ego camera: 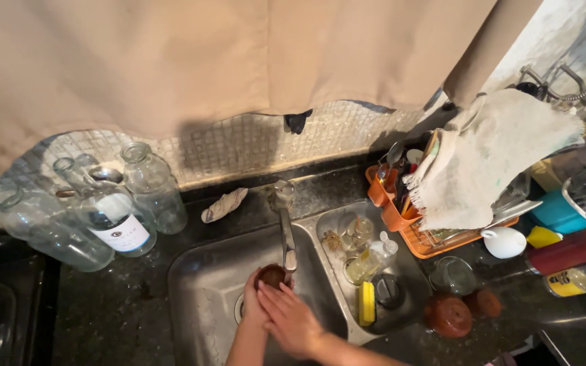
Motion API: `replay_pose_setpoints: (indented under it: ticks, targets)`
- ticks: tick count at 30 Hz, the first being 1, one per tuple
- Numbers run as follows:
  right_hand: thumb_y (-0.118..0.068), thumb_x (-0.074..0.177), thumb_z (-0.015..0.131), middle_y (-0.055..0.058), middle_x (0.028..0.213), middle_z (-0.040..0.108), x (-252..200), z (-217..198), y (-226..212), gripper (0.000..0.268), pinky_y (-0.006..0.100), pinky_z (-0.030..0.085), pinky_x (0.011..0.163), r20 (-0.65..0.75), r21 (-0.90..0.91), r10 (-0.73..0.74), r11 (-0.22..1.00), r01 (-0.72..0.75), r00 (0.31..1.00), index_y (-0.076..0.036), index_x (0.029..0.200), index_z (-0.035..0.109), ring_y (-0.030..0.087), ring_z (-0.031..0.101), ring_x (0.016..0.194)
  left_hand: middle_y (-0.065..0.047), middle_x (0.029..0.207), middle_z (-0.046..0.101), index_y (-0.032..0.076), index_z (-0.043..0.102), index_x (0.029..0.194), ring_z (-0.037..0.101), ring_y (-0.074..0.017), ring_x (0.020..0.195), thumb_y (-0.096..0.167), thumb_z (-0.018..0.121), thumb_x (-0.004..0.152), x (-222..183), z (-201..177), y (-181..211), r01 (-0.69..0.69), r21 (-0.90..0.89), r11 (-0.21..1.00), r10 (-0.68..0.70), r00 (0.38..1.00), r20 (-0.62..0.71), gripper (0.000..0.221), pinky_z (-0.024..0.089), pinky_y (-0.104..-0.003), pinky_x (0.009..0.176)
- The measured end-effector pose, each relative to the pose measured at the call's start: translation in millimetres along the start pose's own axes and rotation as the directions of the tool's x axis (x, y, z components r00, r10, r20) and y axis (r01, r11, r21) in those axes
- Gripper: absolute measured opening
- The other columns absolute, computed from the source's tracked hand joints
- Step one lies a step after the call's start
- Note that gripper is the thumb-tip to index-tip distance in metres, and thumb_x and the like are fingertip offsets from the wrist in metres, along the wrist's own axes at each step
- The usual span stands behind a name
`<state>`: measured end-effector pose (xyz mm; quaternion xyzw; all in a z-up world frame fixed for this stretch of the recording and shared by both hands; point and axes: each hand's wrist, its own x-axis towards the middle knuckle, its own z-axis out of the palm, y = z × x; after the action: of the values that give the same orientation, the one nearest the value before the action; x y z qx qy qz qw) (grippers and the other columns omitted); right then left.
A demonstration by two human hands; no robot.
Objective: Washing a small bowl and glass in a kitchen sink.
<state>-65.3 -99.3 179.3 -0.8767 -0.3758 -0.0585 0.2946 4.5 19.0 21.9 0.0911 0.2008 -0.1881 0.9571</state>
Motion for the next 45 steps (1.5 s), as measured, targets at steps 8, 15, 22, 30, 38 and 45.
replay_pose_setpoints:
  ticks: [8,15,22,30,38,45]
  targets:
    - [-0.027,0.1,0.059,0.016,0.147,0.058,-3,-13,67,0.051,0.044,0.034,0.115,0.112,-0.315,-0.245,0.91,0.269,0.963,0.003,0.141,0.055,0.028,0.053,0.137,-0.007,0.095,0.073,0.008,0.072,0.106,0.059,-0.0215,0.073,0.036,0.043,0.105,5,-2,3,0.106,0.167,0.98,-0.067,0.973,-0.219,0.041,0.03,-0.035,0.046]
    - [-0.016,0.088,0.068,0.015,0.092,0.076,-12,37,34,0.032,0.039,0.056,0.089,-0.274,-0.202,0.185,0.949,-0.244,0.944,0.002,0.115,0.069,0.032,0.072,0.082,-0.014,0.106,0.073,0.0,0.073,0.109,0.064,-0.0259,0.09,0.027,0.062,0.099,17,5,-17,-0.102,0.261,0.96,0.224,0.841,-0.493,0.032,0.05,-0.032,0.076]
    - [-0.01,0.088,0.067,0.019,0.126,0.07,-9,28,37,0.043,0.042,0.046,0.11,-0.212,-0.238,0.086,0.962,-0.137,0.974,0.006,0.127,0.062,0.029,0.069,0.113,-0.012,0.104,0.073,0.002,0.072,0.107,0.064,-0.0243,0.092,0.026,0.06,0.099,10,12,-14,-0.101,0.19,0.977,0.167,0.912,-0.375,0.028,0.051,-0.032,0.081]
    - [-0.008,0.083,0.072,0.014,0.125,0.071,-9,14,26,0.041,0.042,0.049,0.109,-0.311,-0.231,0.026,0.968,-0.102,0.95,0.001,0.123,0.067,0.029,0.069,0.111,-0.01,0.104,0.074,0.004,0.073,0.106,0.064,-0.0243,0.091,0.03,0.056,0.099,-3,34,-6,-0.062,0.206,0.977,0.118,0.955,-0.271,0.032,0.05,-0.033,0.08]
    - [-0.002,0.082,0.07,0.008,0.11,0.073,-15,8,29,0.025,0.043,0.049,0.109,-0.326,-0.161,-0.019,0.986,-0.036,0.945,-0.003,0.106,0.073,0.027,0.07,0.099,-0.009,0.102,0.073,0.006,0.072,0.107,0.06,-0.0227,0.082,0.031,0.051,0.101,-6,31,-8,-0.066,0.273,0.96,0.122,0.974,-0.193,0.033,0.04,-0.033,0.057]
    - [-0.004,0.083,0.071,0.011,0.114,0.072,-11,4,28,0.02,0.044,0.049,0.109,-0.325,-0.169,-0.028,0.985,-0.028,0.945,0.0,0.103,0.071,0.028,0.069,0.11,-0.012,0.103,0.073,0.002,0.071,0.105,0.064,-0.025,0.088,0.029,0.055,0.1,-16,45,-6,-0.041,0.214,0.976,0.082,0.979,-0.186,0.033,0.048,-0.033,0.075]
